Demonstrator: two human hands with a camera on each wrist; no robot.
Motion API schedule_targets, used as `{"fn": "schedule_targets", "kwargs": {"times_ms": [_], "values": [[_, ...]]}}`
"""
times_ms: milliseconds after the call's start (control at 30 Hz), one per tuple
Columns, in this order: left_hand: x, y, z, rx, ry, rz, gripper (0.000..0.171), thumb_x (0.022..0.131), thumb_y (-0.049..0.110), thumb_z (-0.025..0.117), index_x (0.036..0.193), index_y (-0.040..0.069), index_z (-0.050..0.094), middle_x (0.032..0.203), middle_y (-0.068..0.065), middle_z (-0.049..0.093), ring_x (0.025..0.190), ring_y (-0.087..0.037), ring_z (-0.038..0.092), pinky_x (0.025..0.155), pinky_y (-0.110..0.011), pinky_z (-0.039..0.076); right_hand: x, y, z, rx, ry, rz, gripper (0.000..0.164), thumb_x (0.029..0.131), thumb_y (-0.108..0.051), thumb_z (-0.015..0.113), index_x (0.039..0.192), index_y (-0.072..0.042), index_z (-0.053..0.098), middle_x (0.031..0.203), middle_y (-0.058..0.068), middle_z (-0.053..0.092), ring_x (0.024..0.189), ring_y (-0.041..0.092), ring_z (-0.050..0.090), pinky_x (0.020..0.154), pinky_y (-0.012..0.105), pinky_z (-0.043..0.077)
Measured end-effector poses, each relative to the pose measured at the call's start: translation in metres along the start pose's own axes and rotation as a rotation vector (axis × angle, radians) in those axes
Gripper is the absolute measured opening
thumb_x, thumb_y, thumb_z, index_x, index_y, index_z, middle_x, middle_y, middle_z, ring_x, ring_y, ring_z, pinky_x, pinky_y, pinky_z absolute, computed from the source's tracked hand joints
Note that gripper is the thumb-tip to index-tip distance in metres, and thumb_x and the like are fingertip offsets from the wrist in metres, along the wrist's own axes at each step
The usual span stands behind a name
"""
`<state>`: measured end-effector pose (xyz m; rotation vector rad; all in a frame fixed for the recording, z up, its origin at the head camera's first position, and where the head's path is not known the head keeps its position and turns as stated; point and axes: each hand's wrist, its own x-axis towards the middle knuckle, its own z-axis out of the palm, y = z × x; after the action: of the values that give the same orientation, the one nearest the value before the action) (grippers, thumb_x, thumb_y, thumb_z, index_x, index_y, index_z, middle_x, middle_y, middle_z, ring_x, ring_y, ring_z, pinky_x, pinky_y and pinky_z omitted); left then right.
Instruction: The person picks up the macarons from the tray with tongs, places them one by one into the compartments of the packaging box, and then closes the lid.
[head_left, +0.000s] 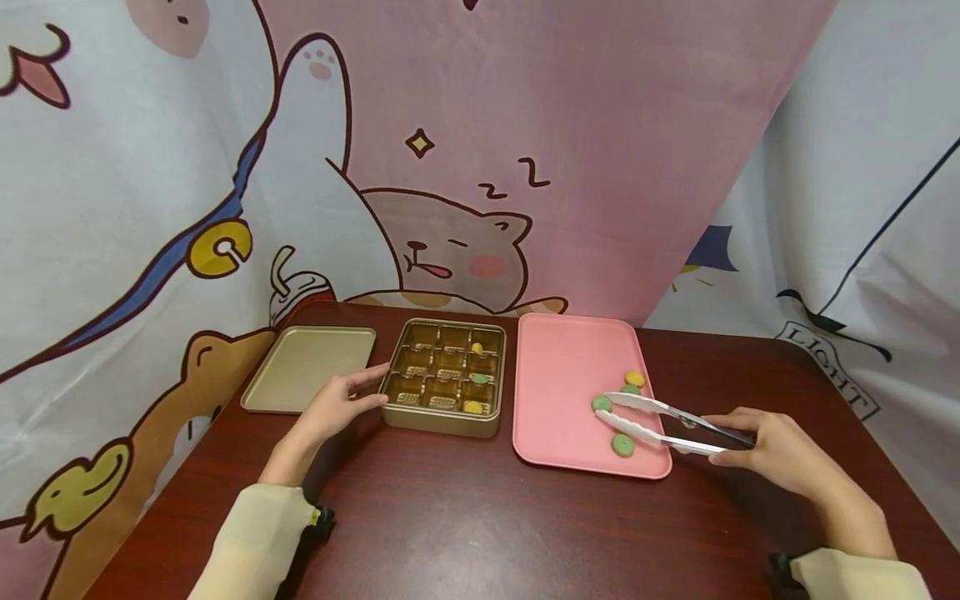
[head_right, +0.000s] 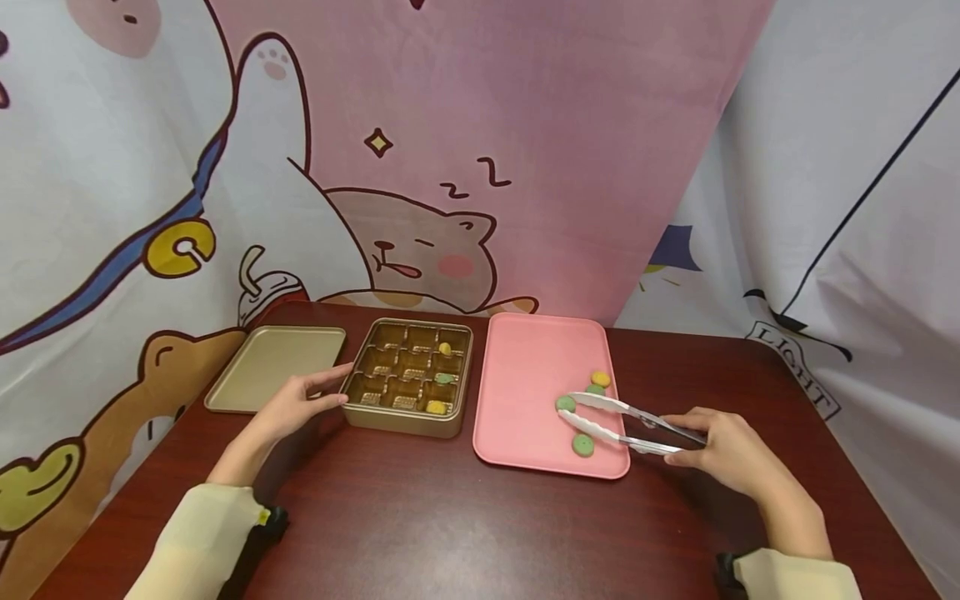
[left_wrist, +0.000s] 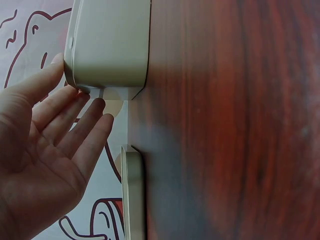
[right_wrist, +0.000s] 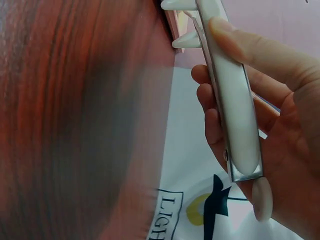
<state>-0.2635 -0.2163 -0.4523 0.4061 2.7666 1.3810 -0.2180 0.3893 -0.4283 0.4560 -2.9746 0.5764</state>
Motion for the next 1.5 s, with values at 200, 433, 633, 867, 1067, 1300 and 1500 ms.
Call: {"fn": "schedule_targets", "kwargs": {"times_ms": [200, 433, 633, 867, 1067, 1300, 1500], "values": [[0.0, 0.001, -0.001, 0.002, 0.008, 0.001, 0.053, 0.094, 0.013, 0.068, 0.143, 0.002, 0.053, 0.148, -0.016, 0.052, 0.14, -0.038, 0.045, 0.112, -0.057, 0.038, -0.001, 0.003, 0.005, 0.013, 0.058, -0.033, 0.047, 0.067, -0.026, 0.091, 0.109, -0.01, 0.077, 0.085, -0.004, 0.069, 0.071, -0.002, 0.046, 0.061, 0.021, 0.035], [0.0, 0.0, -0.001, 0.002, 0.009, 0.006, 0.053, 0.094, 0.013, 0.068, 0.143, 0.002, 0.053, 0.148, -0.017, 0.052, 0.14, -0.038, 0.045, 0.112, -0.057, 0.037, 0.0, 0.003, 0.006, 0.035, 0.067, -0.025, 0.046, 0.069, -0.027, 0.09, 0.11, -0.01, 0.076, 0.088, -0.002, 0.07, 0.073, -0.004, 0.047, 0.062, 0.02, 0.036], [0.001, 0.0, -0.001, -0.002, 0.009, 0.01, 0.053, 0.094, 0.015, 0.069, 0.143, 0.001, 0.053, 0.148, -0.017, 0.052, 0.14, -0.038, 0.046, 0.113, -0.057, 0.037, 0.003, 0.0, 0.005, 0.055, 0.053, -0.006, 0.049, 0.07, -0.028, 0.09, 0.112, -0.009, 0.075, 0.091, 0.001, 0.07, 0.073, -0.002, 0.047, 0.063, 0.02, 0.035], [0.0, 0.0, -0.001, 0.005, 0.009, 0.023, 0.053, 0.094, 0.015, 0.069, 0.143, 0.001, 0.053, 0.147, -0.017, 0.053, 0.139, -0.039, 0.046, 0.113, -0.057, 0.037, 0.005, -0.003, 0.005, 0.055, 0.095, -0.058, 0.045, 0.069, -0.027, 0.091, 0.109, -0.012, 0.077, 0.088, -0.003, 0.068, 0.073, -0.002, 0.047, 0.062, 0.02, 0.036], [-0.001, 0.001, -0.002, -0.003, 0.011, 0.023, 0.053, 0.094, 0.015, 0.069, 0.142, 0.001, 0.054, 0.147, -0.017, 0.053, 0.14, -0.038, 0.045, 0.113, -0.057, 0.036, 0.009, -0.009, 0.005, 0.066, 0.094, -0.062, 0.045, 0.07, -0.026, 0.09, 0.111, -0.012, 0.076, 0.088, -0.003, 0.068, 0.073, -0.001, 0.048, 0.062, 0.02, 0.036], [-0.001, 0.0, -0.002, -0.001, 0.011, 0.029, 0.053, 0.094, 0.014, 0.069, 0.142, 0.001, 0.054, 0.147, -0.017, 0.053, 0.14, -0.038, 0.045, 0.113, -0.057, 0.036, 0.013, -0.014, 0.004, 0.086, 0.074, -0.053, 0.046, 0.072, -0.026, 0.089, 0.113, -0.01, 0.075, 0.089, 0.001, 0.068, 0.073, 0.001, 0.048, 0.061, 0.02, 0.036], [0.0, -0.002, -0.001, -0.008, 0.014, 0.034, 0.053, 0.093, 0.014, 0.069, 0.142, 0.0, 0.054, 0.147, -0.017, 0.053, 0.14, -0.038, 0.046, 0.114, -0.057, 0.036, 0.018, -0.019, 0.003, 0.107, 0.066, -0.061, 0.046, 0.074, -0.027, 0.088, 0.114, -0.01, 0.075, 0.09, 0.002, 0.069, 0.074, 0.002, 0.049, 0.061, 0.021, 0.036]]}}
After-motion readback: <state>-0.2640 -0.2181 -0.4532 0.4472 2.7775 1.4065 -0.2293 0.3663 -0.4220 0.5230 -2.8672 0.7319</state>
